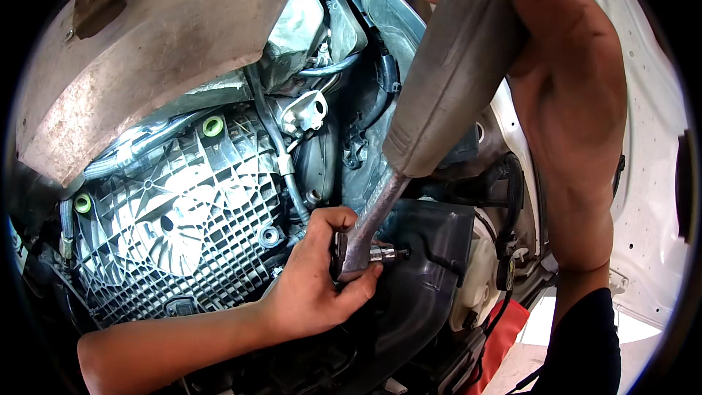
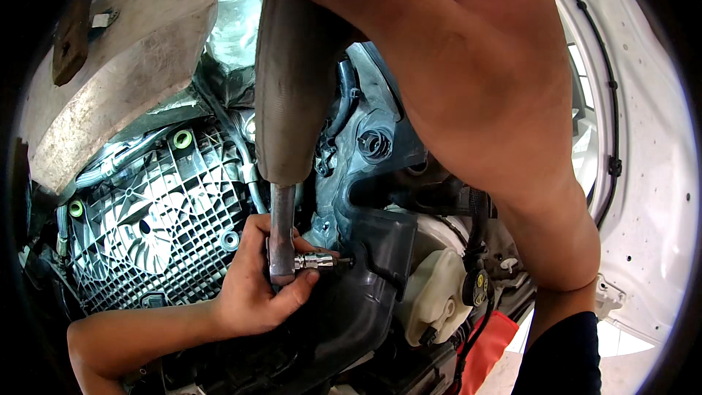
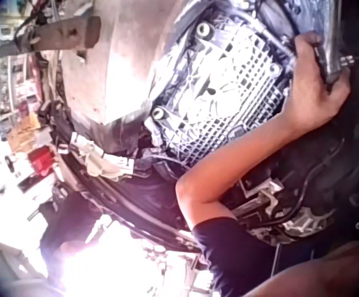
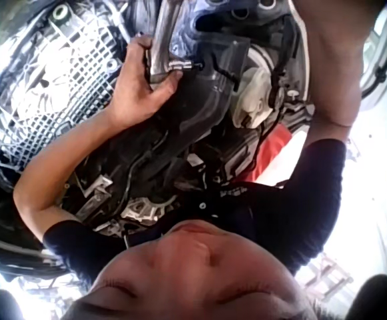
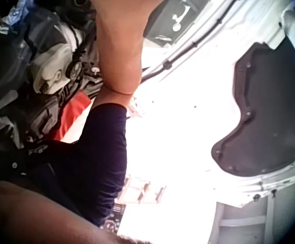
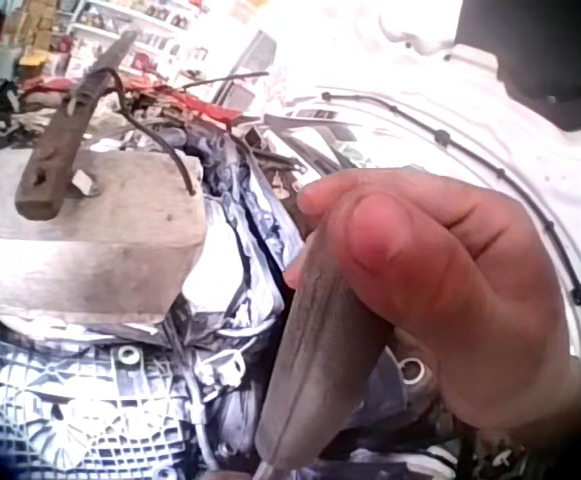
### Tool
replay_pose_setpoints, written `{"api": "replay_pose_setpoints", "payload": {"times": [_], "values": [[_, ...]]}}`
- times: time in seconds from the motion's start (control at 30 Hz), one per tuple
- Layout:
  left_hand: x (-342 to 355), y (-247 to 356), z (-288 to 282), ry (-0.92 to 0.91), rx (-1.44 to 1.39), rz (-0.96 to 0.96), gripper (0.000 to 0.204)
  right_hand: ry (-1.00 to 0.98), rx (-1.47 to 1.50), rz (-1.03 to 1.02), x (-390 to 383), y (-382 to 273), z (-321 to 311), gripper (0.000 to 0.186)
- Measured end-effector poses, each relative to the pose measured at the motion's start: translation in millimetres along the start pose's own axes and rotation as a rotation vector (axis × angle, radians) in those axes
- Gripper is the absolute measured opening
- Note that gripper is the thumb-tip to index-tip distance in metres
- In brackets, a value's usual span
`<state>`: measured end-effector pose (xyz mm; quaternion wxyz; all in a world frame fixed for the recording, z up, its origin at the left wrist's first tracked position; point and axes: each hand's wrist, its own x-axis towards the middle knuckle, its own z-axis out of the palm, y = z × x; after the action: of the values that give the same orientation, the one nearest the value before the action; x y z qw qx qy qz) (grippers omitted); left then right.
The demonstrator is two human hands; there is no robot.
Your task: The person aligns a component inside a car engine bay and tightens a bolt using a ratchet wrench. The person then goes to a tool chest, selects socket bits, and swaps them onto the wrench.
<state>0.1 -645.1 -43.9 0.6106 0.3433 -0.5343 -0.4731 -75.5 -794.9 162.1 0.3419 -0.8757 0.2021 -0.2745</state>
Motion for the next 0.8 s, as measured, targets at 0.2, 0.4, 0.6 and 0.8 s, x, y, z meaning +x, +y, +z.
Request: {"api": "replay_pose_setpoints", "payload": {"times": [0.2, 0.4, 0.6, 0.8], "values": [[-7, 1, 3, -0.007, -0.185, -0.239, 0.052, 0.008, 0.077, 0.085, 2, 3, 3, 0.040], [-7, 2, 5, -0.012, -0.187, -0.254, 0.052, 0.031, -0.104, 0.274, 3, -9, 2, 0.039], [0, 24, -1, -0.029, -0.062, -0.383, 0.049, 0.045, -0.083, 0.300, 10, 28, 4, 0.041], [-4, 22, 1, -0.014, -0.096, -0.357, 0.047, -0.122, -0.058, 0.300, 7, 5, 14, 0.044]]}}
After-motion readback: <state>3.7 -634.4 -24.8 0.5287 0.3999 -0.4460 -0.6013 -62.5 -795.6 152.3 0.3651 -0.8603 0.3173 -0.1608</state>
